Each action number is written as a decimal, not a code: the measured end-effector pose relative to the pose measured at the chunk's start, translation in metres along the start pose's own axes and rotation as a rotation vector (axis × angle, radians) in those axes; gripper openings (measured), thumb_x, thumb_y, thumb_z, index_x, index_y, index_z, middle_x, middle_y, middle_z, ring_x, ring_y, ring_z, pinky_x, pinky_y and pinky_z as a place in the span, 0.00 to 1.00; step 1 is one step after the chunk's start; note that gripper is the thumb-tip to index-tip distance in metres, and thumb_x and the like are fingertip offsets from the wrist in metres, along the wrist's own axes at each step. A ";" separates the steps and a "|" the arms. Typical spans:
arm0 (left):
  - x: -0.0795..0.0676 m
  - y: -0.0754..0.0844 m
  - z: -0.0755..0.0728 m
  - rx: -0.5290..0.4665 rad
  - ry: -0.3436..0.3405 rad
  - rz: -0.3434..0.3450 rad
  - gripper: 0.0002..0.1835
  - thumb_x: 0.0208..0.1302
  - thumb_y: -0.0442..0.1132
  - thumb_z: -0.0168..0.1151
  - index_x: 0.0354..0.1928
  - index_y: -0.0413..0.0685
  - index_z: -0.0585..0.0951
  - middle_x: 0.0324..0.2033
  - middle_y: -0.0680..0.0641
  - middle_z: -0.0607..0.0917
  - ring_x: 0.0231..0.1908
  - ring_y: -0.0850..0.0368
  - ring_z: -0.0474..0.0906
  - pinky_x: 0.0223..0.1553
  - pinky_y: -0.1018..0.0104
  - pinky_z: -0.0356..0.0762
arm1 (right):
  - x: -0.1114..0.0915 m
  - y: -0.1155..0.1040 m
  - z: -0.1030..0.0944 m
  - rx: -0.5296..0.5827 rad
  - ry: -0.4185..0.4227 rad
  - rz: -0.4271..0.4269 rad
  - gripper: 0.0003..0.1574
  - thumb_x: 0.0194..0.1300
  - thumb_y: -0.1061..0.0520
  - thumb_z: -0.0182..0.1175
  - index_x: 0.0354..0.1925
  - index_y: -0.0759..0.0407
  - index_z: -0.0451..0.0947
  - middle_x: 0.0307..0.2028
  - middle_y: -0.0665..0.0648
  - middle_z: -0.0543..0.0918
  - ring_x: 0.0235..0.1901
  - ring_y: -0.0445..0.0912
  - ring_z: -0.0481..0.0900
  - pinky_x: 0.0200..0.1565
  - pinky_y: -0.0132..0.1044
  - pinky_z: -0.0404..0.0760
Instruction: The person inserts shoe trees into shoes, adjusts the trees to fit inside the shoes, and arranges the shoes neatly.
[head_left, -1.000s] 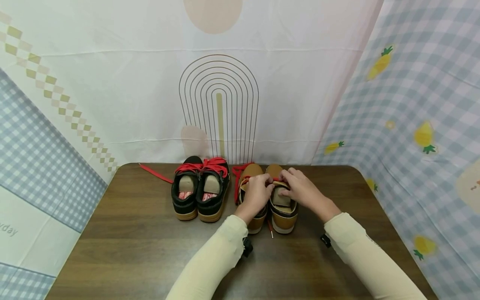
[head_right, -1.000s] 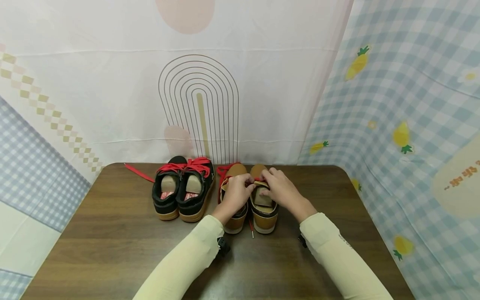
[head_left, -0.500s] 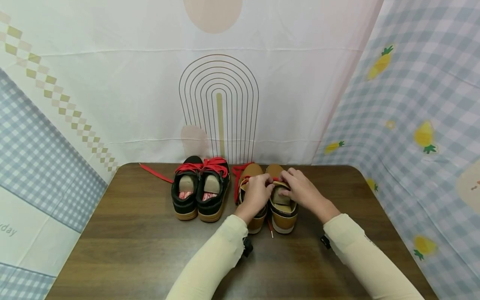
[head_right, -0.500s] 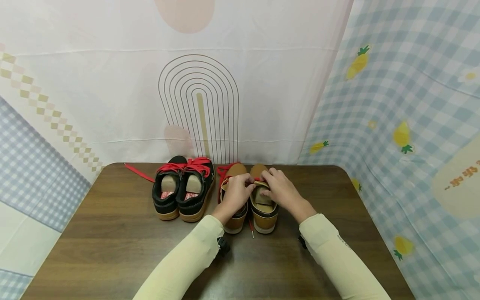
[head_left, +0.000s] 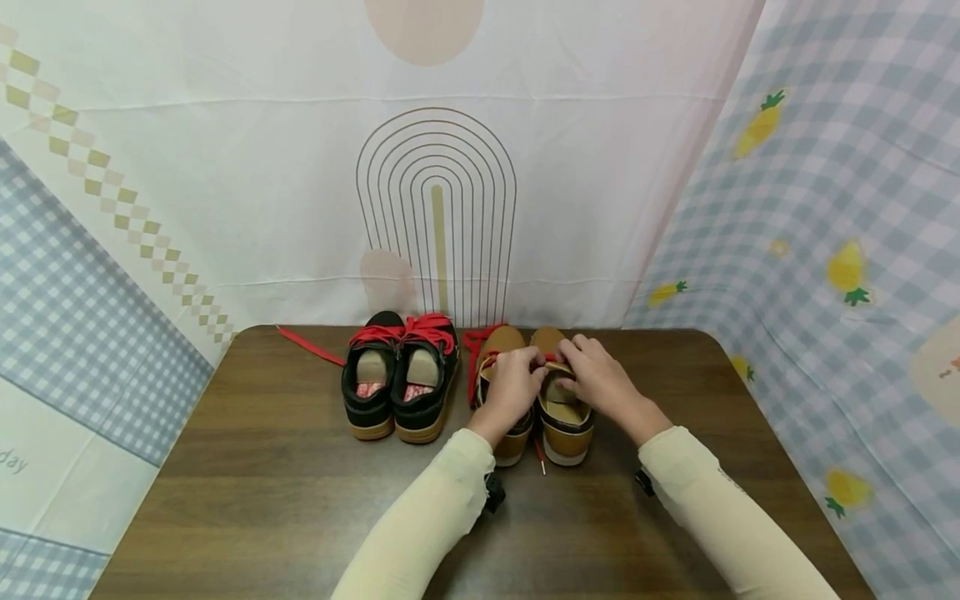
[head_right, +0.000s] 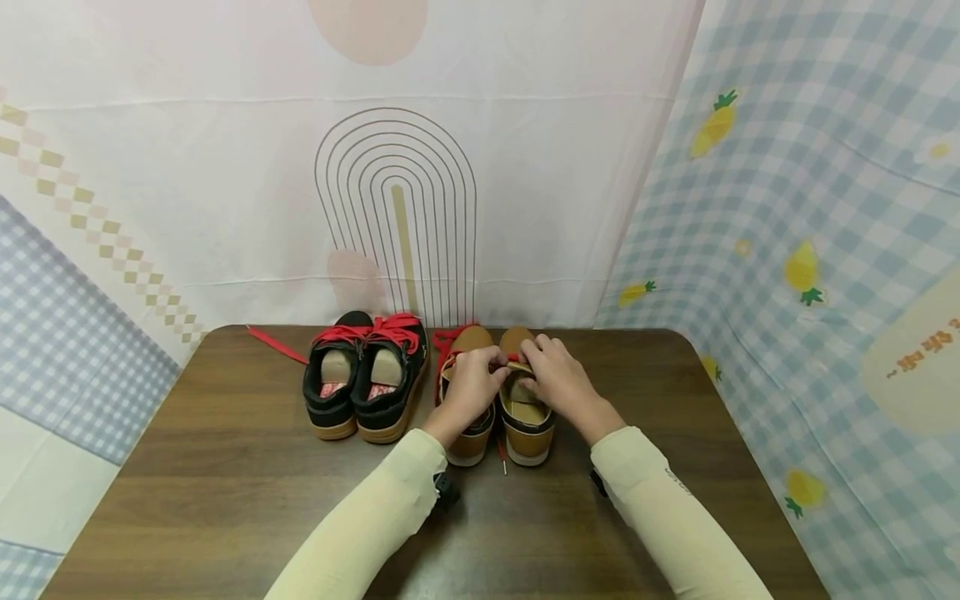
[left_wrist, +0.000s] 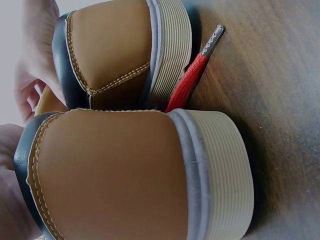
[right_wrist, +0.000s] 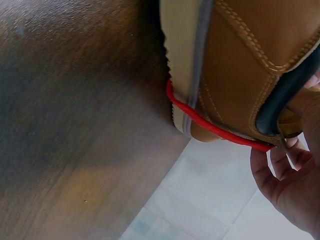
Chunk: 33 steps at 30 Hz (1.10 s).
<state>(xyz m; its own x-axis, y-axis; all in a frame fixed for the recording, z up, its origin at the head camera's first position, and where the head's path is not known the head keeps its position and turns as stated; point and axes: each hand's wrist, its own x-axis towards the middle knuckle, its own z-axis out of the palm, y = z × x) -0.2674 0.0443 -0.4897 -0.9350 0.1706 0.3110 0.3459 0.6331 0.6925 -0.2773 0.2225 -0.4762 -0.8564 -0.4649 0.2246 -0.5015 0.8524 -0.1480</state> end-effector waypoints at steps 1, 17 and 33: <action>0.000 0.000 0.000 0.000 0.000 0.002 0.03 0.68 0.36 0.70 0.35 0.49 0.85 0.35 0.50 0.90 0.30 0.60 0.81 0.31 0.73 0.76 | 0.000 0.000 0.001 -0.002 0.001 0.005 0.25 0.57 0.57 0.79 0.41 0.55 0.70 0.36 0.55 0.72 0.38 0.54 0.70 0.36 0.44 0.71; -0.001 0.000 -0.001 0.006 0.014 -0.009 0.04 0.67 0.35 0.70 0.33 0.49 0.85 0.34 0.49 0.89 0.31 0.58 0.83 0.31 0.71 0.77 | 0.001 -0.003 0.007 -0.031 0.009 0.030 0.26 0.58 0.58 0.78 0.44 0.56 0.70 0.39 0.57 0.72 0.41 0.55 0.69 0.37 0.45 0.74; 0.002 0.009 -0.013 -0.040 -0.100 -0.038 0.09 0.65 0.38 0.73 0.45 0.46 0.88 0.38 0.49 0.89 0.36 0.58 0.83 0.34 0.72 0.79 | -0.008 0.006 0.005 0.178 0.062 0.015 0.23 0.61 0.59 0.75 0.50 0.59 0.76 0.46 0.60 0.75 0.44 0.56 0.71 0.48 0.49 0.75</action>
<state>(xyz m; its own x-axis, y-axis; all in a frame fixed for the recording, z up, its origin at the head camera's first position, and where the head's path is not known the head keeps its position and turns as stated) -0.2653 0.0404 -0.4741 -0.9498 0.2235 0.2189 0.3115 0.6099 0.7287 -0.2744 0.2301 -0.4837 -0.8574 -0.4322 0.2795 -0.5074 0.8007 -0.3185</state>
